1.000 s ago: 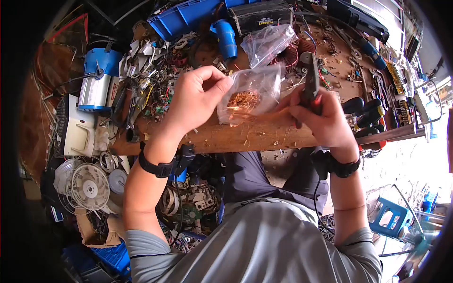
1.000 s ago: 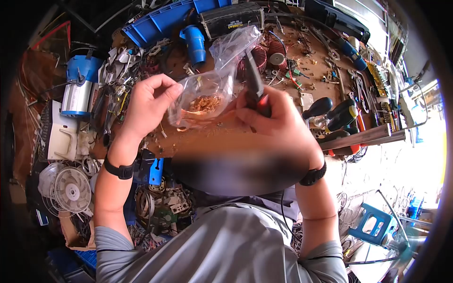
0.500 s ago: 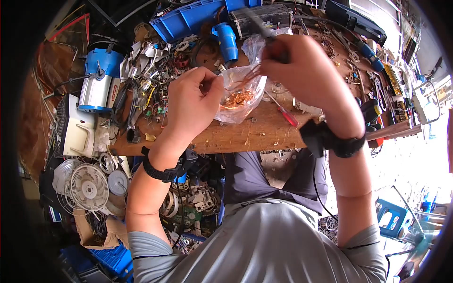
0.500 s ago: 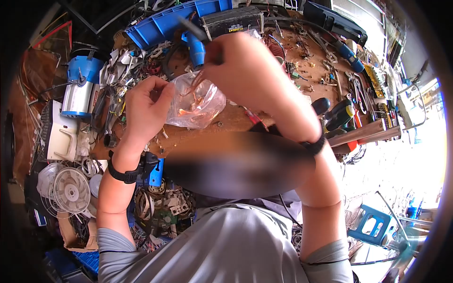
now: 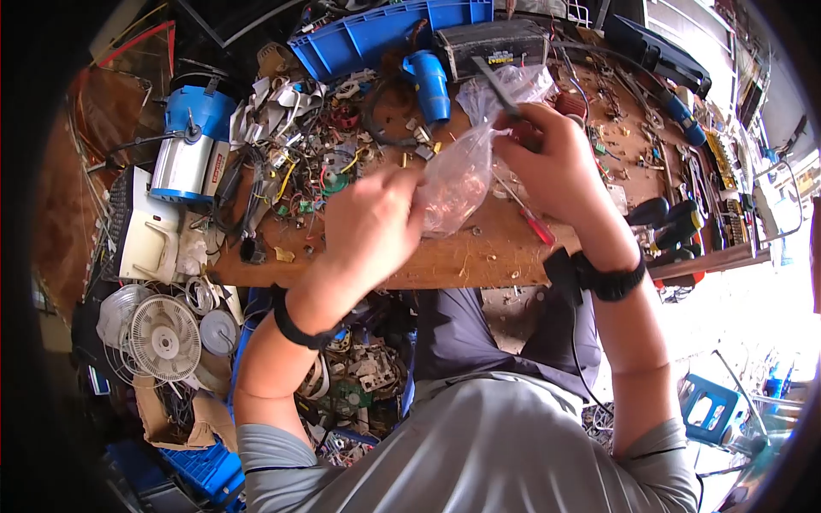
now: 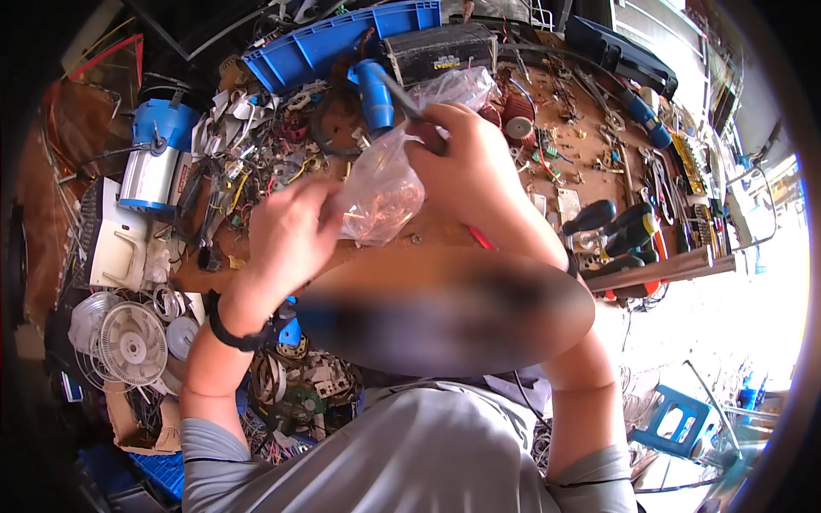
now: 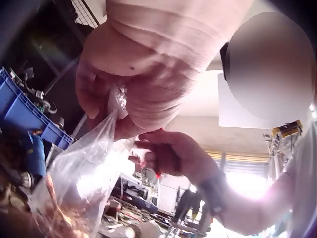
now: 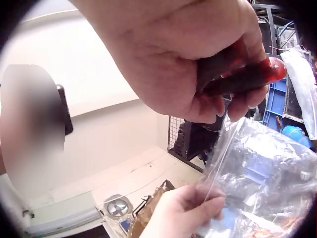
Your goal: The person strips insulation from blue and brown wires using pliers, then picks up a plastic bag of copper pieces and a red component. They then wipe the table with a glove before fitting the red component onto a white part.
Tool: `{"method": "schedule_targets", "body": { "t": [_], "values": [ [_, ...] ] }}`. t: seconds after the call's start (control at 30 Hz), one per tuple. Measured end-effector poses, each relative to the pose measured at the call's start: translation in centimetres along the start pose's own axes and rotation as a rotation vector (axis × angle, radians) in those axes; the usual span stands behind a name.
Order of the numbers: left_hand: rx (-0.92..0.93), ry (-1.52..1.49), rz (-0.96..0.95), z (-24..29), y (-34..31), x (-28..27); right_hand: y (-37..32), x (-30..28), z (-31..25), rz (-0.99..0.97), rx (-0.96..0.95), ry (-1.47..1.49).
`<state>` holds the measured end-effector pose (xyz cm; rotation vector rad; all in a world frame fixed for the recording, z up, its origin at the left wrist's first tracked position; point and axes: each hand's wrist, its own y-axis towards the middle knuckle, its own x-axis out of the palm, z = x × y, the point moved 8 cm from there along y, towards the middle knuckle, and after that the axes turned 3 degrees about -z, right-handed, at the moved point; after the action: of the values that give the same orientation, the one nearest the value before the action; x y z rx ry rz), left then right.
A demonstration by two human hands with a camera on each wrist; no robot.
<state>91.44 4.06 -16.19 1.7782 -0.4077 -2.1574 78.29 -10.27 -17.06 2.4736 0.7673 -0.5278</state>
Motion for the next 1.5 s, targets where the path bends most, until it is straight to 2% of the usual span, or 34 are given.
{"method": "schedule_targets", "body": {
  "t": [0.03, 0.07, 0.13, 0.17, 0.23, 0.27, 0.33, 0.37, 0.4, 0.43, 0.47, 0.57, 0.6, 0.63, 0.67, 0.73, 0.77, 0.83, 0.87, 0.9, 0.93, 0.97, 1.03, 1.07, 1.1, 1.13, 1.2, 1.23, 1.27, 1.3, 1.33, 1.4, 1.47, 1.5],
  "values": [
    [-0.006, 0.003, 0.008, -1.4, 1.2, -0.4, -0.4, -0.3, -0.2, 0.014, 0.012, 0.132],
    [-0.011, 0.003, 0.013, -2.6, 2.3, -0.8, -1.5, -1.2, 0.0, -0.012, 0.136, 0.144],
    [-0.145, -0.225, 0.005, -4.6, 5.0, -2.5, -3.3, -2.4, 0.0, 0.0, 0.27, 0.318],
    [-0.128, -0.315, 0.018, -6.1, 6.3, -2.7, -4.2, -2.9, -0.3, 0.004, 0.273, 0.321],
    [-0.135, -0.297, -0.023, -7.3, 9.1, -4.7, -6.0, -3.3, 0.3, -0.023, 0.375, 0.435],
    [-0.098, -0.32, -0.027, -8.7, 10.7, -5.1, -6.8, -3.4, 0.8, -0.017, 0.384, 0.434],
    [-0.182, -0.293, -0.104, -11.6, 13.7, -5.8, -8.2, -3.3, 1.4, -0.07, 0.315, 0.442],
    [-0.171, -0.286, -0.107, -14.2, 15.3, -5.9, -9.3, -2.9, 2.1, -0.109, 0.382, 0.486],
    [-0.32, -0.242, -0.113, -17.0, 16.4, -6.5, -10.1, -2.6, 2.7, -0.134, 0.33, 0.529],
    [-0.289, -0.302, -0.11, -20.8, 18.1, -6.5, -11.2, -2.2, 3.7, -0.176, 0.349, 0.49],
    [-0.316, -0.271, -0.064, -22.3, 19.0, -7.0, -12.1, -1.9, 4.4, -0.218, 0.363, 0.451],
    [-0.33, -0.321, -0.05, -29.0, 22.4, -5.8, -15.0, -0.5, 6.9, -0.305, 0.548, 0.458],
    [-0.264, -0.211, -0.066, -30.8, 23.8, -4.8, -15.7, -0.3, 7.4, -0.335, 0.622, 0.44],
    [-0.196, -0.101, -0.08, -30.2, 24.5, -3.7, -16.4, -0.2, 8.0, -0.324, 0.631, 0.437],
    [-0.268, 0.22, 0.018, -30.8, 24.0, -3.4, -17.3, -0.1, 9.1, -0.281, 0.639, 0.412],
    [-0.324, 0.535, 0.014, -30.7, 23.2, -1.8, -18.5, -0.6, 10.5, -0.23, 0.653, 0.384],
    [-0.399, 0.595, 0.08, -32.7, 23.2, -1.4, -19.1, -0.8, 11.0, -0.281, 0.677, 0.296],
    [-0.407, 0.581, 0.13, -30.8, 22.6, -2.2, -20.2, -0.3, 11.9, -0.328, 0.706, 0.213],
    [-0.415, 0.551, 0.185, -29.1, 22.0, -2.5, -20.6, -0.1, 12.1, -0.278, 0.689, 0.3],
    [-0.268, 0.458, 0.176, -27.8, 21.6, -1.9, -21.0, -0.8, 12.1, -0.212, 0.673, 0.372],
    [-0.114, 0.361, 0.176, -26.1, 20.5, -1.6, -21.7, -0.8, 12.6, -0.271, 0.793, 0.362],
    [0.016, 0.223, 0.175, -21.8, 18.4, -1.2, -21.5, -1.2, 12.2, -0.28, 0.749, 0.33],
    [0.056, 0.009, 0.018, -13.9, 13.7, 0.3, -21.9, -1.4, 12.3, -0.327, 0.682, 0.271],
    [0.001, -0.135, -0.04, -9.5, 10.8, 0.8, -22.3, -1.5, 12.4, -0.359, 0.661, 0.247],
    [-0.166, -0.382, -0.148, -6.3, 8.1, 2.2, -22.5, -1.9, 12.1, -0.357, 0.667, 0.25],
    [-0.097, -0.493, -0.238, -3.4, 5.3, 3.8, -23.1, -1.9, 11.9, -0.404, 0.728, 0.277],
    [0.017, -0.582, -0.435, 2.8, 0.1, 7.8, -23.5, -1.7, 11.1, -0.428, 0.517, 0.222],
    [-0.105, -0.892, -0.573, 5.2, -2.6, 10.8, -23.6, -1.4, 10.4, -0.398, 0.409, 0.204],
    [-0.161, -1.041, -0.704, 7.5, -5.0, 13.7, -23.2, -1.1, 9.4, -0.393, 0.378, 0.262],
    [-0.096, -1.181, -0.711, 9.5, -6.4, 15.8, -23.1, -0.3, 9.0, -0.398, 0.308, 0.266],
    [-0.175, -1.43, -0.736, 11.2, -7.4, 17.5, -22.7, 0.0, 8.0, -0.457, 0.327, 0.312],
    [-0.531, -1.741, -0.76, 13.4, -8.1, 19.3, -22.8, 0.5, 7.5, -0.265, 0.106, 0.19],
    [-0.785, -1.907, -0.841, 12.9, -9.3, 21.3, -22.7, -0.7, 6.8, -0.226, 0.046, 0.137],
    [-0.861, -1.894, -0.768, 13.6, -8.7, 21.1, -23.4, -1.2, 7.1, -0.304, 0.089, 0.14]
  ]
}}
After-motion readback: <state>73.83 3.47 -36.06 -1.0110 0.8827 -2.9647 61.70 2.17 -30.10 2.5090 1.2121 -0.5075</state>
